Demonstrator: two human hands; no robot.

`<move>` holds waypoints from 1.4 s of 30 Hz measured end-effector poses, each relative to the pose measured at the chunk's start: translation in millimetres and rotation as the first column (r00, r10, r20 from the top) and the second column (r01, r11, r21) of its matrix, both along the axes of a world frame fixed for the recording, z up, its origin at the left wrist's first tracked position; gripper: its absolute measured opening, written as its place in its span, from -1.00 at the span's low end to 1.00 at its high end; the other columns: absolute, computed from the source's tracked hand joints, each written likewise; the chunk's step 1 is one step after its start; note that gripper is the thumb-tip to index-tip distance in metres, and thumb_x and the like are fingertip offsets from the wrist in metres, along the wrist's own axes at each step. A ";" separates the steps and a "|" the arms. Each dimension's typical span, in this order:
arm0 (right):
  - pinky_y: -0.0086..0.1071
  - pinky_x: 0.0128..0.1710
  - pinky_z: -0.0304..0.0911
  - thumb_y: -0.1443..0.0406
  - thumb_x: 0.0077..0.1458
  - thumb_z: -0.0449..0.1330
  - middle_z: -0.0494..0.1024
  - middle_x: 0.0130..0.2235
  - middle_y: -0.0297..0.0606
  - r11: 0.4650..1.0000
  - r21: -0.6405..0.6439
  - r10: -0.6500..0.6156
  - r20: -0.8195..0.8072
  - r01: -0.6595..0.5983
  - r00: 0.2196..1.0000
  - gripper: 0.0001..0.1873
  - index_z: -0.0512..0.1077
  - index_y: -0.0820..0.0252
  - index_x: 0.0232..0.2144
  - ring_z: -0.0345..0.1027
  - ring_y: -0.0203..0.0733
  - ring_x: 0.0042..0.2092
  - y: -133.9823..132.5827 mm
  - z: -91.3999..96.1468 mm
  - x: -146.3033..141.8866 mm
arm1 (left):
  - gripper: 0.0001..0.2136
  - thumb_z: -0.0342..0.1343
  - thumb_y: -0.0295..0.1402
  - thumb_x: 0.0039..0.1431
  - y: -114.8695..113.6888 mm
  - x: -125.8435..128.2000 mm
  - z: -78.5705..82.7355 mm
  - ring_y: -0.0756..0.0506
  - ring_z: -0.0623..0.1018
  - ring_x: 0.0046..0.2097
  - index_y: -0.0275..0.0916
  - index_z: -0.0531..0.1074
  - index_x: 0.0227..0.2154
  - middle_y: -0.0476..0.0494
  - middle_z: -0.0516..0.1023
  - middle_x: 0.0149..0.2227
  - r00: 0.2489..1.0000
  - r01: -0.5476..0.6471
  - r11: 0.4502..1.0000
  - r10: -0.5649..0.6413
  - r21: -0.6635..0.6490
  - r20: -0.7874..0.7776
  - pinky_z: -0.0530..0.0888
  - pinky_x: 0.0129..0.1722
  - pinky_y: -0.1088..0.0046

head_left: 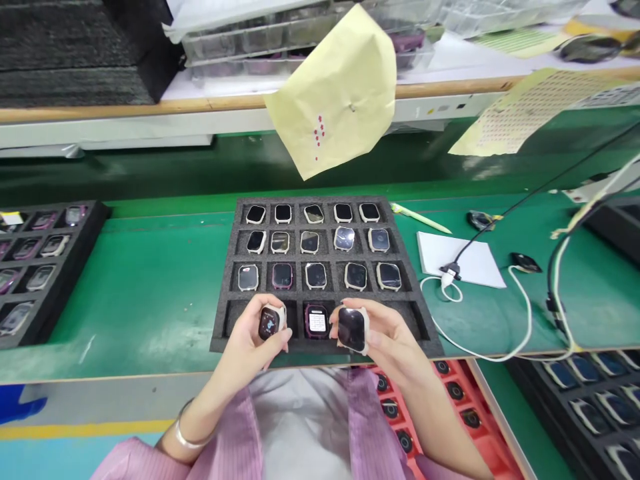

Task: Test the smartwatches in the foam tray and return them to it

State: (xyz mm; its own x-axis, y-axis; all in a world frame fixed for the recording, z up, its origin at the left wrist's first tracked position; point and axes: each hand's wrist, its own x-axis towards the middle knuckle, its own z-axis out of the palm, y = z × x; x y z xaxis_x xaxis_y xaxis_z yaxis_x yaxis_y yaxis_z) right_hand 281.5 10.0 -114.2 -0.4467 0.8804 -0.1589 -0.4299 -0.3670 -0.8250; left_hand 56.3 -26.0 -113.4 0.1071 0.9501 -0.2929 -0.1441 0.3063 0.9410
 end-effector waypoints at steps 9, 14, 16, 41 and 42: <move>-0.26 -0.11 0.40 0.21 0.03 0.39 0.63 -0.16 -0.15 0.999 0.021 0.041 0.033 -0.041 0.999 -0.62 0.54 0.06 -0.06 0.53 -0.03 -0.14 -1.8 -8.3 -3.1 | -0.77 0.06 -0.56 0.09 -2.8 9.2 -7.9 0.10 0.25 -0.52 -0.18 0.24 -0.22 0.10 0.23 -0.43 0.986 0.051 0.993 -0.033 0.109 -0.163 0.25 -0.53 0.60; -0.25 -0.11 0.40 0.23 0.01 0.39 0.62 -0.13 -0.14 0.998 0.050 0.020 0.117 -0.026 0.993 -0.60 0.54 0.09 -0.06 0.52 -0.04 -0.14 -2.4 -6.4 -3.8 | -0.78 0.04 -0.57 0.07 -5.1 11.7 -4.5 0.09 0.20 -0.55 -0.19 0.22 -0.25 0.11 0.21 -0.44 0.982 0.070 0.993 -0.051 0.097 -0.180 0.20 -0.54 0.57; -0.29 -0.11 0.40 0.26 0.02 0.39 0.63 -0.14 -0.17 0.997 0.064 0.029 0.116 -0.037 0.993 -0.63 0.55 0.06 -0.07 0.52 -0.07 -0.15 -2.5 -4.4 -4.1 | -0.78 0.04 -0.57 0.07 -5.4 11.7 -4.3 0.09 0.20 -0.54 -0.18 0.21 -0.25 0.11 0.21 -0.44 0.984 0.067 0.992 -0.048 0.106 -0.171 0.19 -0.53 0.57; -0.26 -0.12 0.43 0.24 0.03 0.38 0.62 -0.13 -0.15 0.994 0.106 0.013 0.154 -0.030 0.988 -0.64 0.55 0.06 -0.07 0.52 -0.06 -0.15 -4.4 -2.4 -5.5 | -0.81 0.11 -0.46 0.10 -2.6 10.7 -0.9 0.12 0.22 -0.63 -0.18 0.23 -0.25 0.11 0.27 -0.48 0.994 0.017 0.996 -0.007 0.090 -0.110 0.17 -0.65 0.59; -0.26 -0.13 0.43 0.23 0.03 0.38 0.62 -0.13 -0.15 0.994 0.104 0.013 0.164 -0.030 0.986 -0.64 0.55 0.07 -0.07 0.53 -0.05 -0.16 -4.6 -2.6 -5.6 | -0.81 0.12 -0.46 0.08 -2.6 10.6 -1.2 0.11 0.22 -0.63 -0.19 0.23 -0.26 0.11 0.27 -0.50 0.993 0.008 0.996 0.003 0.088 -0.117 0.18 -0.64 0.59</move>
State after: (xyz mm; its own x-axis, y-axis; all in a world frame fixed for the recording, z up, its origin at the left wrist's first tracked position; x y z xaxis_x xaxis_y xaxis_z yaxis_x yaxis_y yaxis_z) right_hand 275.9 5.4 -116.9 -0.4416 0.8866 -0.1378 -0.2796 -0.2820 -0.9178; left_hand 66.8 -28.6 -114.6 0.0795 0.9725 -0.2190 -0.0313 0.2220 0.9745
